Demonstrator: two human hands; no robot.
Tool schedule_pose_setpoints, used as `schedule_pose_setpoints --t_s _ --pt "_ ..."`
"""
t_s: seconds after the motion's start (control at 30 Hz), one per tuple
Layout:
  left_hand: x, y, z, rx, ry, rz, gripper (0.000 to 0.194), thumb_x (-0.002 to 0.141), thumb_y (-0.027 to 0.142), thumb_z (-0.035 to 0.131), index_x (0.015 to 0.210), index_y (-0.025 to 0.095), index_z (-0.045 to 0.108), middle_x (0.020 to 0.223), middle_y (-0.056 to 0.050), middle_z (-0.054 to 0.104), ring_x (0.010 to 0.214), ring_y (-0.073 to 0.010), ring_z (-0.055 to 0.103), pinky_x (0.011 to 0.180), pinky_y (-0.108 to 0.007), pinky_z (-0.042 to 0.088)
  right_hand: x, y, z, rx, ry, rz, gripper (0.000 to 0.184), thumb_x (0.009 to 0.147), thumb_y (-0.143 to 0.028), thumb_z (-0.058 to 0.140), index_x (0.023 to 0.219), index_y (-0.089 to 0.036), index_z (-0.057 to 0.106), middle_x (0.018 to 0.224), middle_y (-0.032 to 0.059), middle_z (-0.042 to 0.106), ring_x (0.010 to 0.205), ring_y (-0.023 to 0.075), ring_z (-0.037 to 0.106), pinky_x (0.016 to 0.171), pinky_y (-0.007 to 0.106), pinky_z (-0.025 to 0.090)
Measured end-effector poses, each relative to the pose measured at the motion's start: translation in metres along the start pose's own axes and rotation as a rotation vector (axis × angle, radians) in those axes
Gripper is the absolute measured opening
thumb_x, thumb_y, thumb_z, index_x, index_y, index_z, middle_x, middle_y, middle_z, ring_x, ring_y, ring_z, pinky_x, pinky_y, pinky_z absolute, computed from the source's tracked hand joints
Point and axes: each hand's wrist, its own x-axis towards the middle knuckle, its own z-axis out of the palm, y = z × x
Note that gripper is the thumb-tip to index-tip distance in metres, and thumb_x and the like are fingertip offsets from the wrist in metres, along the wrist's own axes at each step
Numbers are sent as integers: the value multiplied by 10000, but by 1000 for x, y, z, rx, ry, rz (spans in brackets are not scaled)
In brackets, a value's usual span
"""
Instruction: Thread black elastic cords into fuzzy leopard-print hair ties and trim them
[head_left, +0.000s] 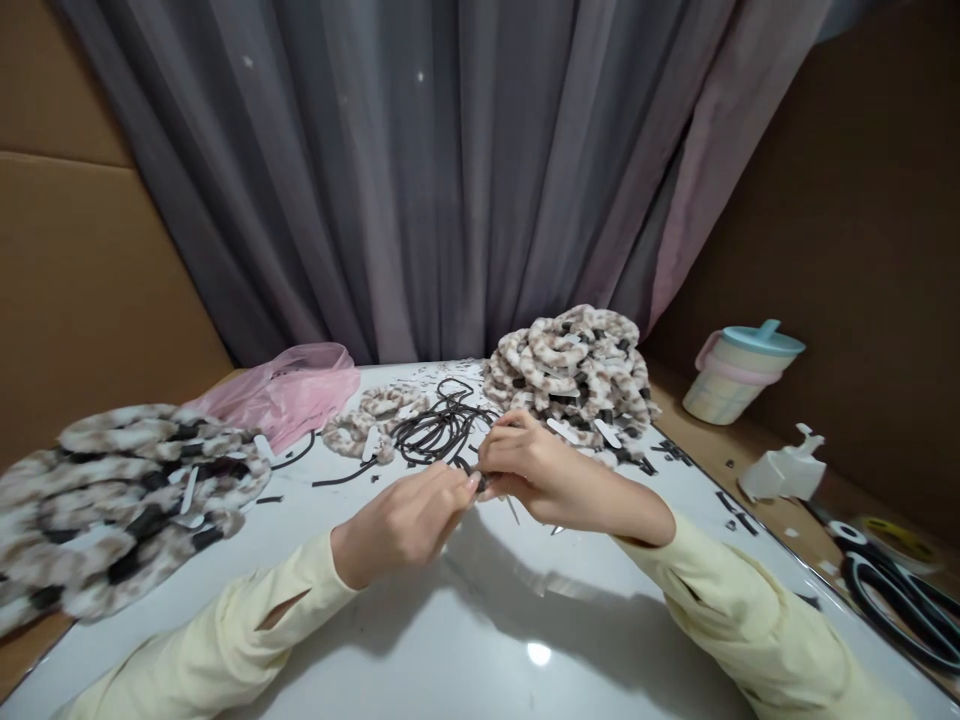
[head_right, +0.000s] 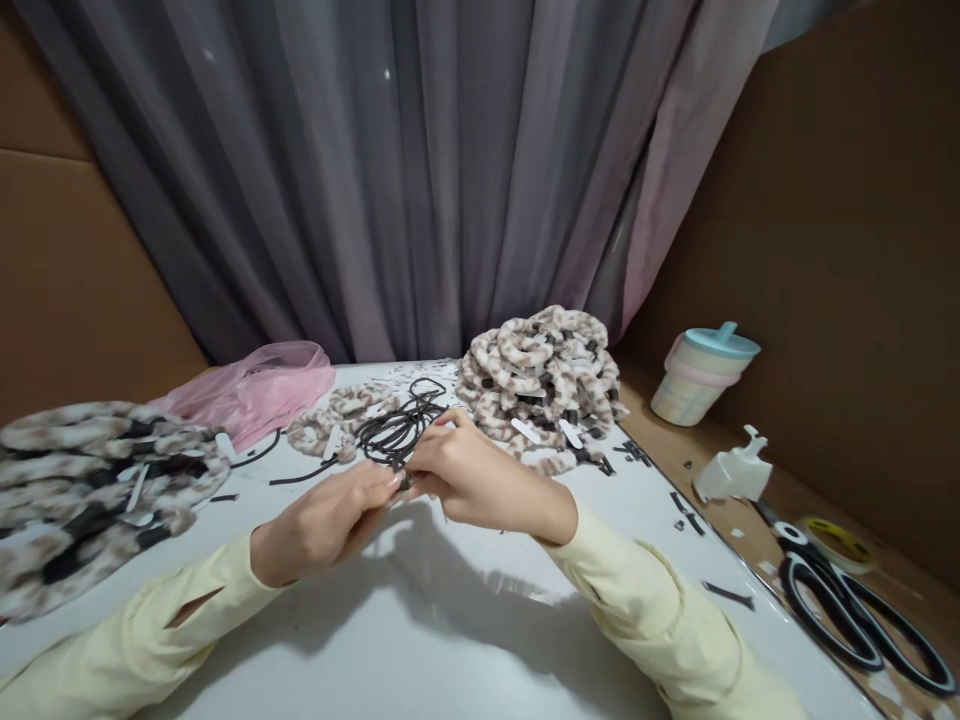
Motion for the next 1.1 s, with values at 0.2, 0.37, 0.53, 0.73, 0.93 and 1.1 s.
schedule_pose_setpoints --t_s 0.2,0.37,0.53,0.73,0.93,1.1 --pt "-1 4 -4 -97 -28 -182 187 863 19 397 1018 107 454 777 -74 576 731 -163 569 630 -285 503 0 -3 8 -285 141 -48 210 750 17 414 747 -140 555 689 21 551 742 145 496 946 393 250" --pt "1 7 -1 -27 -48 -221 174 880 33 388 1012 115 465 795 -78 591 756 -175 583 661 -306 512 1 -7 13 -626 128 -49 264 762 44 356 688 -147 522 644 23 510 718 163 465 988 433 219" --pt "1 6 4 67 3 -259 204 874 27 397 1048 106 470 838 -90 615 795 -179 609 702 -308 523 2 -11 19 -834 139 -29 211 835 -19 391 726 -152 513 682 29 495 732 180 451 1018 426 220" --pt "-4 2 10 21 42 -326 229 887 66 396 1091 126 482 901 -93 631 855 -171 612 759 -295 508 5 -9 22 -894 152 -23 176 845 -36 411 746 -146 508 696 32 489 754 190 469 1021 414 228" --pt "-2 -4 9 -352 -69 -795 159 877 241 465 944 152 578 668 4 602 555 -109 540 547 -217 445 7 5 23 -835 101 -57 210 882 -44 369 768 -140 518 724 46 512 781 194 473 1002 406 248" --pt "3 -21 15 -792 -71 -1199 235 792 367 556 813 135 594 576 30 551 468 -89 461 453 -192 368 12 17 33 -755 140 10 174 901 -79 374 877 -120 541 860 85 564 901 223 480 937 415 304"
